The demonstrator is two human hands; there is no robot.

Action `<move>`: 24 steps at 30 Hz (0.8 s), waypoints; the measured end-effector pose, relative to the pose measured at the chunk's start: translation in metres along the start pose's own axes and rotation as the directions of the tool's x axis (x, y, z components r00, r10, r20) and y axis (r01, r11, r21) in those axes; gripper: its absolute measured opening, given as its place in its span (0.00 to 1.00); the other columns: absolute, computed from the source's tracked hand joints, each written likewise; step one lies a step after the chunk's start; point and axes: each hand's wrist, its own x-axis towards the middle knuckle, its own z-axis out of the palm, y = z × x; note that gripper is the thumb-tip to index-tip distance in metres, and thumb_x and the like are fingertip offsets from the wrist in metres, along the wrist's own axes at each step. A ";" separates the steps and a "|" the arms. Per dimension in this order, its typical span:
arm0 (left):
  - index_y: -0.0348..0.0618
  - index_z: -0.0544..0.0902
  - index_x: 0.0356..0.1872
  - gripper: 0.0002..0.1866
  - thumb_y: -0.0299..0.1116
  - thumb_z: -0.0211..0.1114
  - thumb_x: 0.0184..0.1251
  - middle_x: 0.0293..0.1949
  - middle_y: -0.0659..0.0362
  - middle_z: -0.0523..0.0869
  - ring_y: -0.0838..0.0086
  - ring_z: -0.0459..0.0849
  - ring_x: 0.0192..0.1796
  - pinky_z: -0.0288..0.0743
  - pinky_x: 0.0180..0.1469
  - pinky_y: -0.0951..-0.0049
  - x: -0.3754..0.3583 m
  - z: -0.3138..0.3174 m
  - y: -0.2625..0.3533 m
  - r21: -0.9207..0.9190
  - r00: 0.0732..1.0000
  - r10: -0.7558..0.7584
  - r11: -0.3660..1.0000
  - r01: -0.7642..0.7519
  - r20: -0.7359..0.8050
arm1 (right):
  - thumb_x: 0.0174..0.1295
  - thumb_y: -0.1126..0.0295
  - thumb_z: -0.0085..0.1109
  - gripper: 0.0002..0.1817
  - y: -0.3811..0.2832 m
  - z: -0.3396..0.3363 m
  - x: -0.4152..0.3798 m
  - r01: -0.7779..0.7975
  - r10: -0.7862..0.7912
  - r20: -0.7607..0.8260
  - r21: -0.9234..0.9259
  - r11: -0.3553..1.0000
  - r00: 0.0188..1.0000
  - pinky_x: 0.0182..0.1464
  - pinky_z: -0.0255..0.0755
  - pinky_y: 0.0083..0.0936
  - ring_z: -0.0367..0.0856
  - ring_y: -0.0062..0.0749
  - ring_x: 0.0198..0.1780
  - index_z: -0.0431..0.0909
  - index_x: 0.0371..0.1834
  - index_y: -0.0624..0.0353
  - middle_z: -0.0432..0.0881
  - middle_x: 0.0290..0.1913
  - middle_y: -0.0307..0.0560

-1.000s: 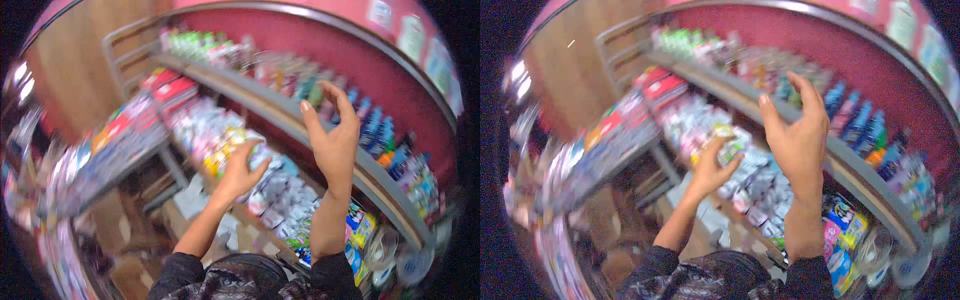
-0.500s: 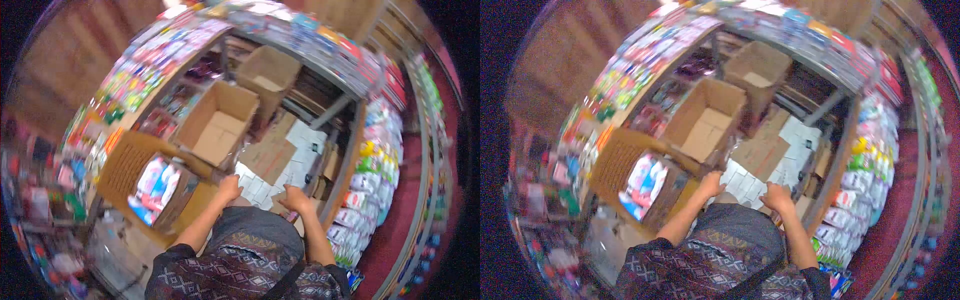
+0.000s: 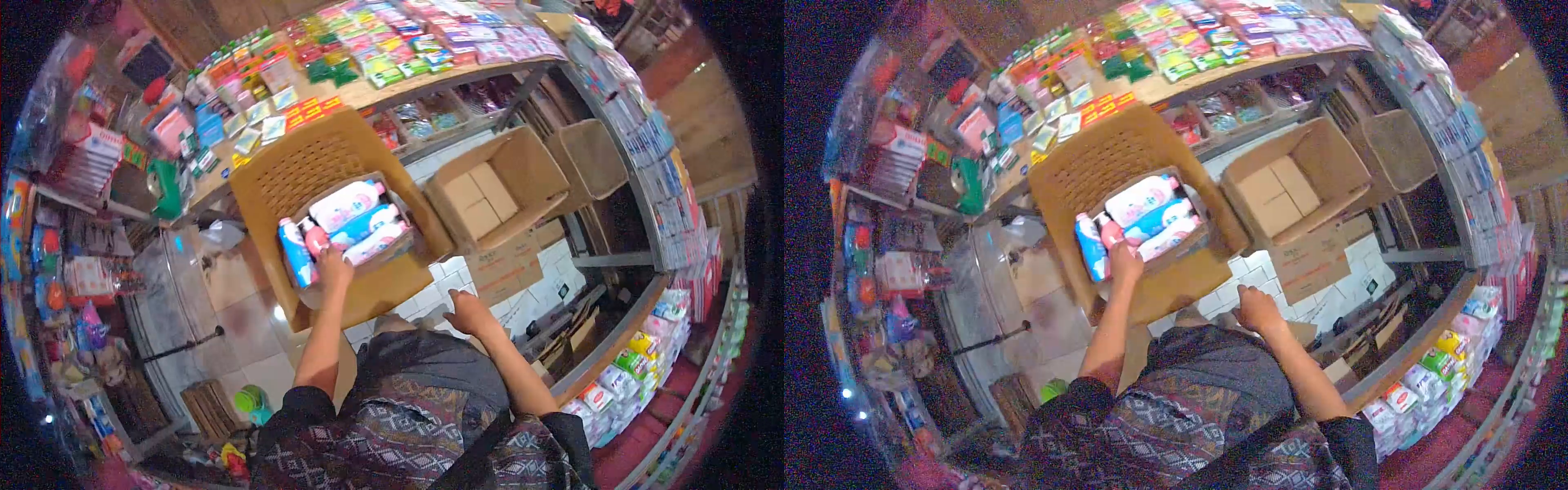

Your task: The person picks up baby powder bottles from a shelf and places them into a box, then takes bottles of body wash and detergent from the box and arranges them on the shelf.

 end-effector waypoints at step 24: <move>0.31 0.71 0.56 0.37 0.47 0.75 0.50 0.52 0.41 0.80 0.47 0.81 0.54 0.77 0.56 0.53 0.047 -0.050 -0.093 -0.020 0.932 -0.358 0.934 0.357 -0.059 | 0.59 0.61 0.65 0.24 -0.036 0.018 0.043 0.019 -0.016 0.022 -0.137 0.990 1.000 0.52 0.76 0.48 0.81 0.56 0.51 0.72 0.52 0.67 0.81 0.48 0.63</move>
